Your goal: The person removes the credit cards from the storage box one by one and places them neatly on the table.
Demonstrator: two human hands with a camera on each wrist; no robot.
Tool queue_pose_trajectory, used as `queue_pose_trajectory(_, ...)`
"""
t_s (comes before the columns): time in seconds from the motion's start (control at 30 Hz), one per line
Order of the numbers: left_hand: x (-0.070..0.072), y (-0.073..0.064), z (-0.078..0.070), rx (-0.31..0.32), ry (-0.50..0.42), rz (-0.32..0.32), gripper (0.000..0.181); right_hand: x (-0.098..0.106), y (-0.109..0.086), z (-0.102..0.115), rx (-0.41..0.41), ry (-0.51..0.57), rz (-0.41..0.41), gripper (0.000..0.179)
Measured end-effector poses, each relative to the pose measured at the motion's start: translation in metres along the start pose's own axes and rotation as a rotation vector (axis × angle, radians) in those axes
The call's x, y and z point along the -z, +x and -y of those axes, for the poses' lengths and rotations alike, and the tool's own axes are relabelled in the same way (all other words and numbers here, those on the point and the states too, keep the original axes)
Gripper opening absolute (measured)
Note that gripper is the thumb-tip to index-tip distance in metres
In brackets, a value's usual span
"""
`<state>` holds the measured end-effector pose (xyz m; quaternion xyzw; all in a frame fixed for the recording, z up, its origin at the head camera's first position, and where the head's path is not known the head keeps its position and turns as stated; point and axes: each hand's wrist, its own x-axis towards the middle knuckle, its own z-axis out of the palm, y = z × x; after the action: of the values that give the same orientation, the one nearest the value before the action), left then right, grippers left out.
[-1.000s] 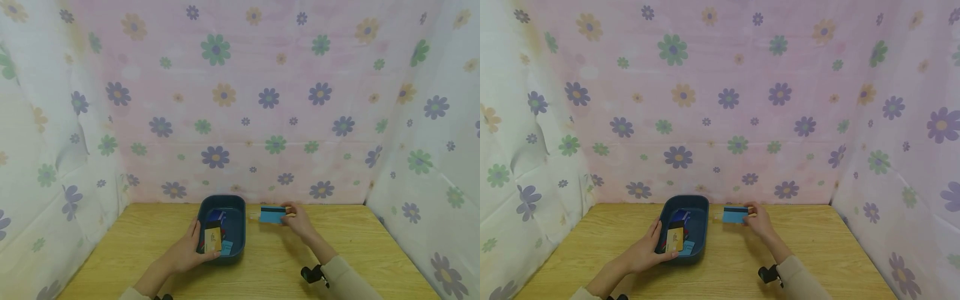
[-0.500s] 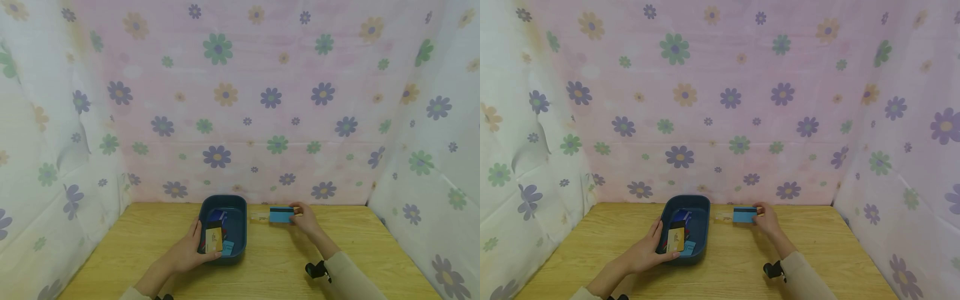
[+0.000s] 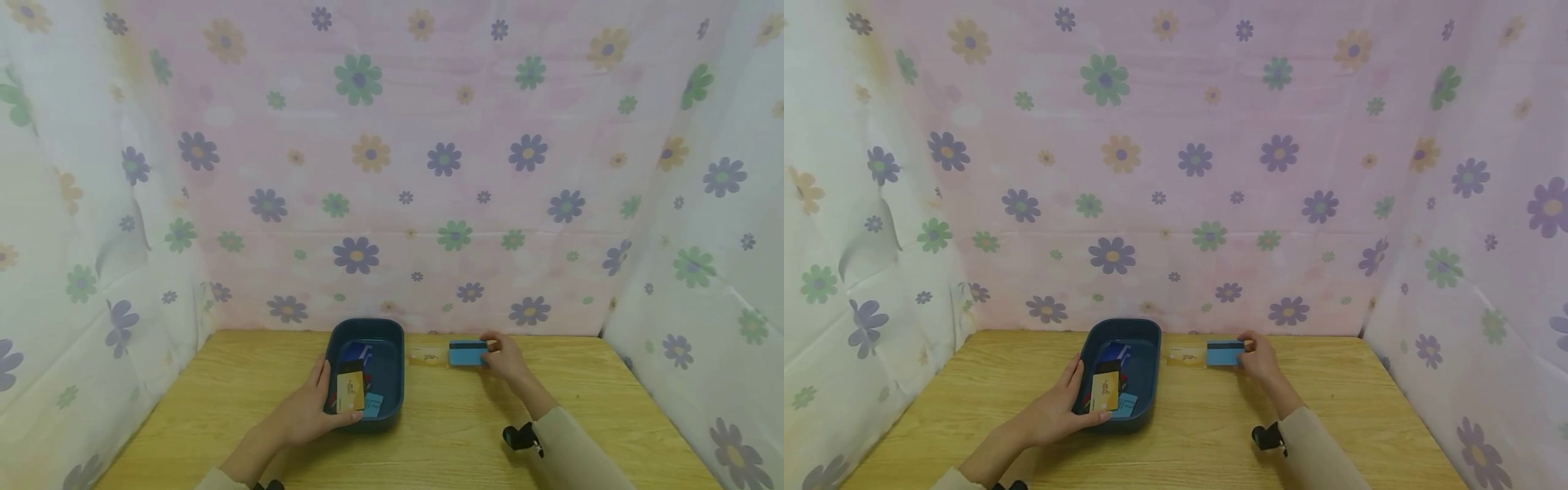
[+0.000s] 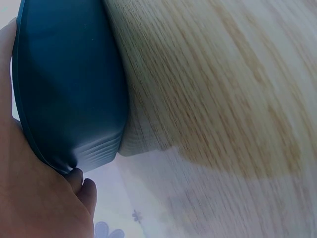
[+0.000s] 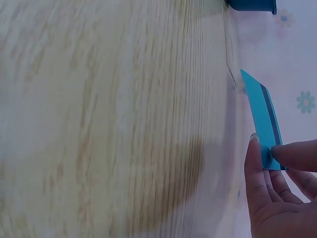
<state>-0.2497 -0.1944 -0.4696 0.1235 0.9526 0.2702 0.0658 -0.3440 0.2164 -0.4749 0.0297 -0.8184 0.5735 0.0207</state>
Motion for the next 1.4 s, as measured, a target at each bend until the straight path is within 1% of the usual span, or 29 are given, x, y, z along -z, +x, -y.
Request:
queue_pose_trajectory(0.07,0.000,0.000,0.000,-0.002,0.002,-0.002,0.128,0.000,0.001,-0.001,-0.028,-0.024,-0.009,0.043)
queue_pose_trajectory(0.17,-0.001,0.001,0.001,-0.003,0.005,-0.003,0.128,0.001,0.004,-0.004,-0.047,-0.039,-0.015,0.042)
queue_pose_trajectory(0.37,-0.001,0.001,0.001,-0.001,0.003,0.000,0.128,0.002,0.006,-0.006,-0.064,-0.060,-0.005,0.043)
queue_pose_trajectory(0.47,0.000,0.000,0.000,0.002,-0.007,0.000,0.129,0.002,0.008,-0.007,-0.051,-0.146,-0.015,0.043)
queue_pose_trajectory(0.6,0.000,0.000,0.000,0.005,-0.010,-0.001,0.129,0.001,0.009,-0.007,-0.020,-0.306,-0.010,0.039)
queue_pose_trajectory(0.7,0.000,0.000,0.000,0.003,-0.002,-0.001,0.129,0.000,0.008,-0.006,-0.014,-0.359,0.006,0.038)
queue_pose_trajectory(0.9,-0.001,0.000,-0.001,-0.001,-0.014,0.000,0.129,-0.003,0.010,-0.006,-0.022,-0.384,0.024,0.043)
queue_pose_trajectory(1.07,0.000,0.000,-0.002,0.006,-0.010,-0.004,0.129,-0.006,0.013,-0.004,-0.020,-0.441,0.037,0.045)
queue_pose_trajectory(1.23,0.001,0.001,-0.002,0.015,-0.005,-0.003,0.129,-0.009,0.015,-0.002,0.001,-0.506,0.068,0.047)
queue_pose_trajectory(1.4,0.001,0.001,-0.003,0.017,0.001,-0.006,0.129,-0.011,0.017,0.000,-0.006,-0.518,0.088,0.047)
